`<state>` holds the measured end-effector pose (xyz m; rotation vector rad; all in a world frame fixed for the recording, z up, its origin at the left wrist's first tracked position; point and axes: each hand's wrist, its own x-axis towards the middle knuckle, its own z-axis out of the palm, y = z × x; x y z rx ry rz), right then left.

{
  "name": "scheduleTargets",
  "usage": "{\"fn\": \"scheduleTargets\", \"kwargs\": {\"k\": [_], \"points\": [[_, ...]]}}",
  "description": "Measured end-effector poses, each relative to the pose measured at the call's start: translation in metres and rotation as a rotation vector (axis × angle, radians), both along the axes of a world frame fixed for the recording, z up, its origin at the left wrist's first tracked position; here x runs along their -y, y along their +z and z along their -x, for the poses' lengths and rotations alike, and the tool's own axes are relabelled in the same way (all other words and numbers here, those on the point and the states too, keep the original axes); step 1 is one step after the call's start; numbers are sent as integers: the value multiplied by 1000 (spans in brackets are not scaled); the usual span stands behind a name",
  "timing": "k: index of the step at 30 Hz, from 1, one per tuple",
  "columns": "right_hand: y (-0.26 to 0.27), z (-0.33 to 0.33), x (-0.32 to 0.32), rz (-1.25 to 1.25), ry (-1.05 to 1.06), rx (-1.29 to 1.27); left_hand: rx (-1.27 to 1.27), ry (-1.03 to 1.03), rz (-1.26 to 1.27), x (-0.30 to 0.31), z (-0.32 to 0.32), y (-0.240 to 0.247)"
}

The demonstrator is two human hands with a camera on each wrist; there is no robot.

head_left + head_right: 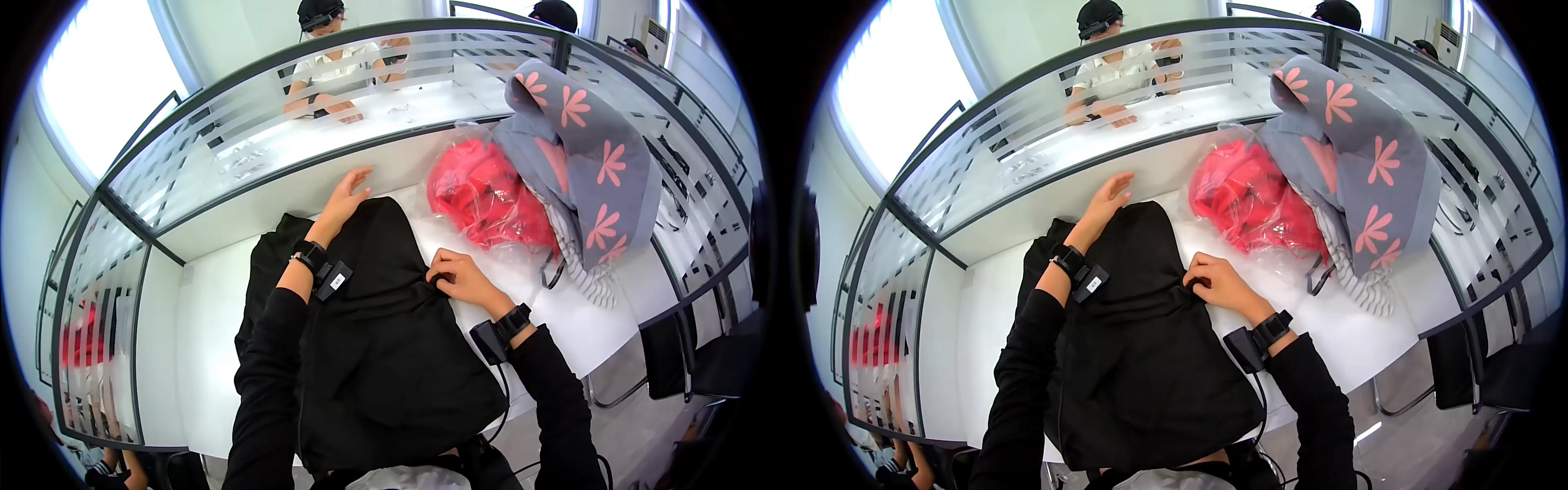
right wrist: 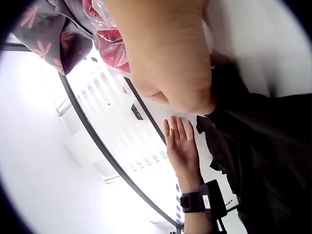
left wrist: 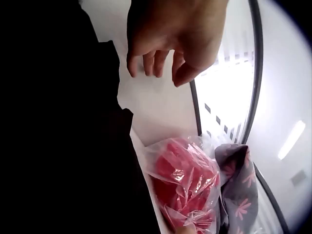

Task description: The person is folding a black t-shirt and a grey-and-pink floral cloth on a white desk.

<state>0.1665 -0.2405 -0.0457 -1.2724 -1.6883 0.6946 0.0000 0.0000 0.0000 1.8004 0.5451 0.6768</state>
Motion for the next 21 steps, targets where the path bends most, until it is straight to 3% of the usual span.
{"fn": "scheduleTargets", "kwargs": {"k": [6, 10, 12, 13, 15, 16, 17, 19, 21], "points": [[-2, -7, -2, -95, 59, -29, -26, 62, -56, -2, 44, 31], [-8, -3, -9, -101, -61, -38, -168, 322, -202, -47, 130, 36], [-10, -9, -13, -123, -87, -14, -318, 415, -386, -80, 180, 13], [-12, -9, -15, -98, -108, -15, -514, 473, -497, -71, 199, 18], [-12, -10, -15, -6, -136, -195, -641, 492, -656, -67, 224, -5], [-7, -12, -21, -21, -119, -26, -679, 447, -633, -73, 238, -14], [-3, -9, -28, 40, -120, -107, -650, 407, -598, -73, 244, -20], [15, -4, -44, 42, -149, 134, -572, 378, -400, -66, 243, -25], [23, -5, -72, -16, -70, 496, -570, 284, -423, -68, 233, -33]]}}
